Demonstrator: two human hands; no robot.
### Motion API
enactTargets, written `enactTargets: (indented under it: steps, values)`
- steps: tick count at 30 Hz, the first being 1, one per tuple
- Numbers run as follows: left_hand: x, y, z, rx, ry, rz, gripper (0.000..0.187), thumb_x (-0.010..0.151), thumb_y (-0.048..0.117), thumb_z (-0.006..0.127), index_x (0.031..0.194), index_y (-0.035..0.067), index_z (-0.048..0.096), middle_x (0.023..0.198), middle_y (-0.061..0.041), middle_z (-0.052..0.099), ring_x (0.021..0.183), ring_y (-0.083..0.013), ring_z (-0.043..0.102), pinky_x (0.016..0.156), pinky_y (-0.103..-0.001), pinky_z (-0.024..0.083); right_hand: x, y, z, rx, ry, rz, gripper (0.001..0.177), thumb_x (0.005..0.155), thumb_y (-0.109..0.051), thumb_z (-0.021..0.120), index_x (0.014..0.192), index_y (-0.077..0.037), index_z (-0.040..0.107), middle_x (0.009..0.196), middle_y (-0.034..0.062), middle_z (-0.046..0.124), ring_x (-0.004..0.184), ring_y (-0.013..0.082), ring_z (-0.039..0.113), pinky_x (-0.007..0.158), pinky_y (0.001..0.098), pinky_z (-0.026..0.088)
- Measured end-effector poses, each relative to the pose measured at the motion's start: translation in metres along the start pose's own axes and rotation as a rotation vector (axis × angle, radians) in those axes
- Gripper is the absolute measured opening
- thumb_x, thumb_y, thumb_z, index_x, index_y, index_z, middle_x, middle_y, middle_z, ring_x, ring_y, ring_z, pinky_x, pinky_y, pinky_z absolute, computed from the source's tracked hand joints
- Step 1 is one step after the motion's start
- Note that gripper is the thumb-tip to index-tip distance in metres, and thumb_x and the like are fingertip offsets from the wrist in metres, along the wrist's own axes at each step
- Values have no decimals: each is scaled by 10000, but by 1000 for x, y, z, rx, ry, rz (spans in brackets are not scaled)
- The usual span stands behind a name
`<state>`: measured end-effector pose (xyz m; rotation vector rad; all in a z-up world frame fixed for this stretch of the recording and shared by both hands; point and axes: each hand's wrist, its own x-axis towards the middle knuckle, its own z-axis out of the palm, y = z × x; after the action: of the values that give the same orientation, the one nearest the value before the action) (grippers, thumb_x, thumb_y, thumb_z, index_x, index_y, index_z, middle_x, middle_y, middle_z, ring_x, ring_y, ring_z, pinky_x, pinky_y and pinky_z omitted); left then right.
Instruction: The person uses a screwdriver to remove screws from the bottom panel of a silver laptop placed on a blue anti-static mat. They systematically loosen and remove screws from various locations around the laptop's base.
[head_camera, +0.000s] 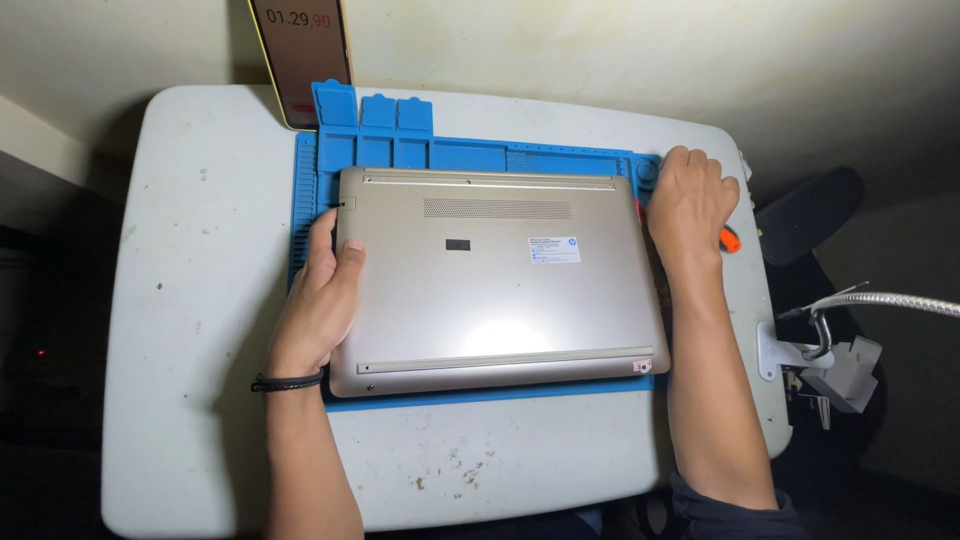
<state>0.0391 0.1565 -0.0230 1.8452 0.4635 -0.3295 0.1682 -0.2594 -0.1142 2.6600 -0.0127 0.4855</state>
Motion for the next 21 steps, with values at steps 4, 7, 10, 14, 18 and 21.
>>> enactTargets:
  steps: [4,7,10,14,18,21]
  values:
    - [-3,2,1,4,3,-5,620,1034,321,344,1599,78,262,1514,-377,392,1413,-506,411,1070,-656,381,1,-1,-17,175,-7,40,44,935,-48,680,897,-70,676,689,24,573,591,216,617,534,339,399]
    - [-2,1,1,-1,0,-3,620,1034,324,348,1600,87,262,1528,-362,383,1427,-495,398,1087,-646,371,0,-12,-69,398,-205,122,86,944,40,649,969,40,730,747,148,669,663,289,690,575,388,488]
    - [-3,3,0,7,-2,-1,621,1034,318,345,1600,76,257,1545,-366,360,1437,-498,382,1099,-642,359,0,-8,-56,477,-298,184,108,924,20,671,988,32,758,743,150,688,649,297,712,556,400,520]
    - [-3,2,0,10,2,-10,619,1037,312,340,1603,78,256,1551,-358,356,1443,-486,379,1105,-644,352,-1,-7,-53,587,-359,210,105,913,-13,693,983,2,770,751,158,709,645,332,725,533,440,537]
    - [1,-2,1,-23,8,-6,623,1038,328,364,1605,92,263,1552,-330,359,1436,-465,394,1107,-637,353,2,-14,-85,722,-358,244,155,970,-95,686,1061,11,754,866,213,711,788,387,728,639,500,560]
    - [3,-4,2,-56,5,-1,617,1039,329,380,1608,114,275,1546,-302,369,1426,-444,413,1104,-622,362,4,-14,-89,837,-357,250,180,989,-137,704,1088,10,735,915,217,678,867,407,708,709,529,564]
